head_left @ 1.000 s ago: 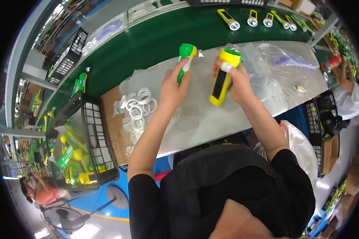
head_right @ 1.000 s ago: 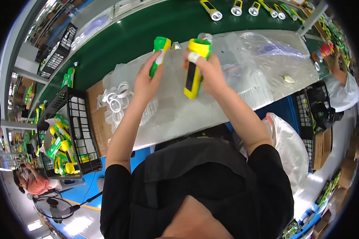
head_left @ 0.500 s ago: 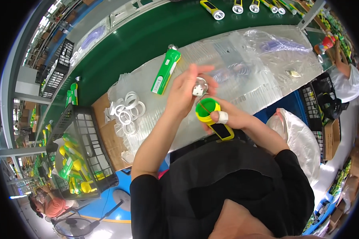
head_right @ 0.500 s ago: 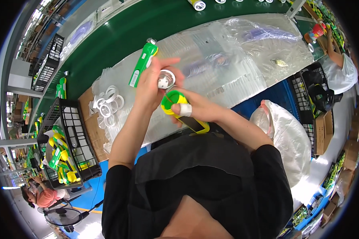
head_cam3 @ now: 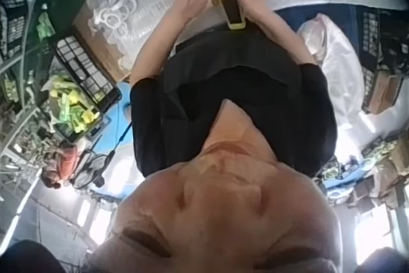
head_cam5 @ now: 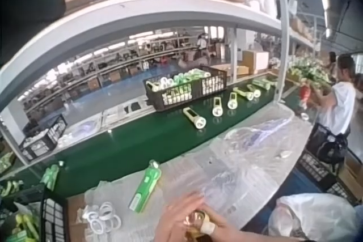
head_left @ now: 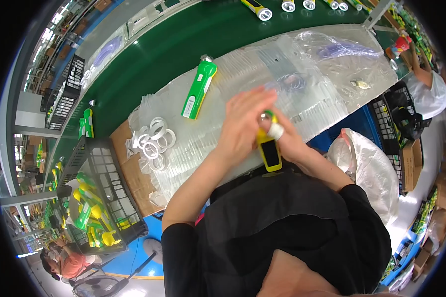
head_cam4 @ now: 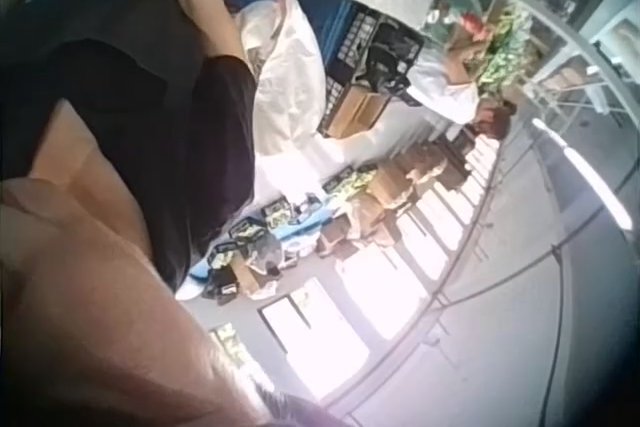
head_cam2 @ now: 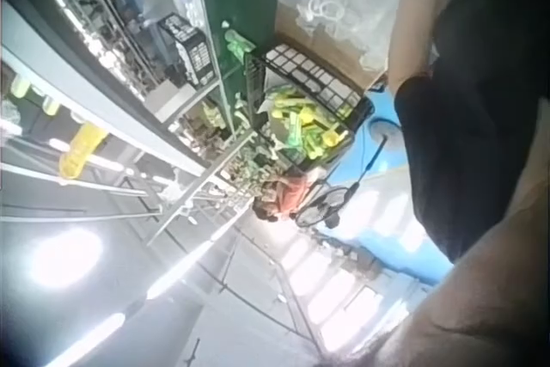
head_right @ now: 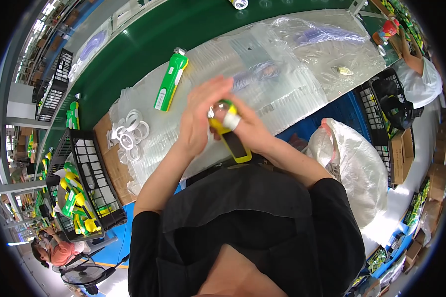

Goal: Assembling flashlight components by attaching plastic rings to the lens housing on an assembly line.

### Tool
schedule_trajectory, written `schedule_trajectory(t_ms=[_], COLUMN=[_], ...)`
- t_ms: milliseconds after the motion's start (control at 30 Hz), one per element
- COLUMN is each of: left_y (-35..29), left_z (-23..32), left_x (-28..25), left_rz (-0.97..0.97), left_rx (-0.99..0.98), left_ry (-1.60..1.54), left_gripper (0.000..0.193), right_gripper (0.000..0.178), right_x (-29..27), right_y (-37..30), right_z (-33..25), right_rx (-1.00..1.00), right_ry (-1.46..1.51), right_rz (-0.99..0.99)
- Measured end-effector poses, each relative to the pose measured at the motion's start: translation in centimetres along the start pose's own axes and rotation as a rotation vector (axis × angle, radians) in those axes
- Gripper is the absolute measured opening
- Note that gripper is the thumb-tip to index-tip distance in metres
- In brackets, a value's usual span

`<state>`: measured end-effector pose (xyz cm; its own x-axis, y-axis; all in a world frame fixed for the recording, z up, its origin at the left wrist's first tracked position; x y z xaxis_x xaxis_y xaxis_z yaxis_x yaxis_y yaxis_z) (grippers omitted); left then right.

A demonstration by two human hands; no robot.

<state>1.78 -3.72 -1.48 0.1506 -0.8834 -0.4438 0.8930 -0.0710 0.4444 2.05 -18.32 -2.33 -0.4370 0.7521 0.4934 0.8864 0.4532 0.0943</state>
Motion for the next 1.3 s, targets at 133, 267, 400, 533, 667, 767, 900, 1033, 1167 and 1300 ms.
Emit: schedule_trajectory(t_ms=[133, 267, 400, 533, 667, 767, 900, 1033, 1167, 1300], left_y=[2.9, 2.6, 0.8, -0.7, -2.1, -2.6, -1.8, -3.2, -4.9, -5.9], left_z=[-5.4, -8.4, -8.1, -7.2, -8.4, -8.0, -2.6, 1.0, 0.9, 0.4], left_x=[2.5, 4.1, 1.4, -1.2, -2.3, -2.8, -3.6, -3.9, -4.5, -5.0], left_rz=[-0.093, -0.217, -0.188, -0.027, -0.040, 0.030, 0.071, 0.019, 0.086, 0.137], left_rx=[-0.116, 0.001, -0.107, -0.247, -0.265, -0.236, -0.277, -0.081, -0.030, 0.051], left_ry=[0.008, 0.649, 0.421, 0.359, 0.377, 0.324, -0.030, 0.197, 0.210, 0.001], left_gripper=[0.045, 0.059, 0.075, 0.076, 0.061, 0.055, 0.044, 0.035, 0.037, 0.033], right_gripper=[0.056, 0.056, 0.057, 0.060, 0.061, 0.061, 0.061, 0.064, 0.041, 0.040], right_x=[-3.2, -4.3, -5.2, -4.6, -3.4, -2.8, -1.7, 0.3, 2.1, 3.4], right_y=[-0.3, -0.9, -1.1, -0.1, 0.9, 1.0, 1.0, 1.2, 1.2, 1.7], right_z=[-1.0, -1.5, -1.5, -1.2, -1.0, -0.7, -0.4, -0.2, 0.7, 1.8], right_rx=[-0.156, -0.165, -0.139, -0.104, -0.049, -0.032, -0.004, -0.020, 0.055, 0.121], right_ry=[-0.077, -0.090, -0.092, -0.067, -0.060, -0.061, -0.098, -0.119, -0.033, -0.030], right_rz=[0.012, 0.015, -0.028, -0.099, -0.159, -0.194, -0.213, -0.293, -0.369, -0.501])
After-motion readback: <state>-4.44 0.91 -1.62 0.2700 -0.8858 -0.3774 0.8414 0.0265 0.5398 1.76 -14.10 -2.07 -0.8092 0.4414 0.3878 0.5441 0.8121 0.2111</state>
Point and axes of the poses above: each hand's wrist, its own y-axis towards the middle knuckle, its own x-axis out of the palm, z = x × y, the point moved 1 cm from there along y, towards the middle knuckle, and after that the axes turned 14 degrees about -x, right-handed, at the moved point
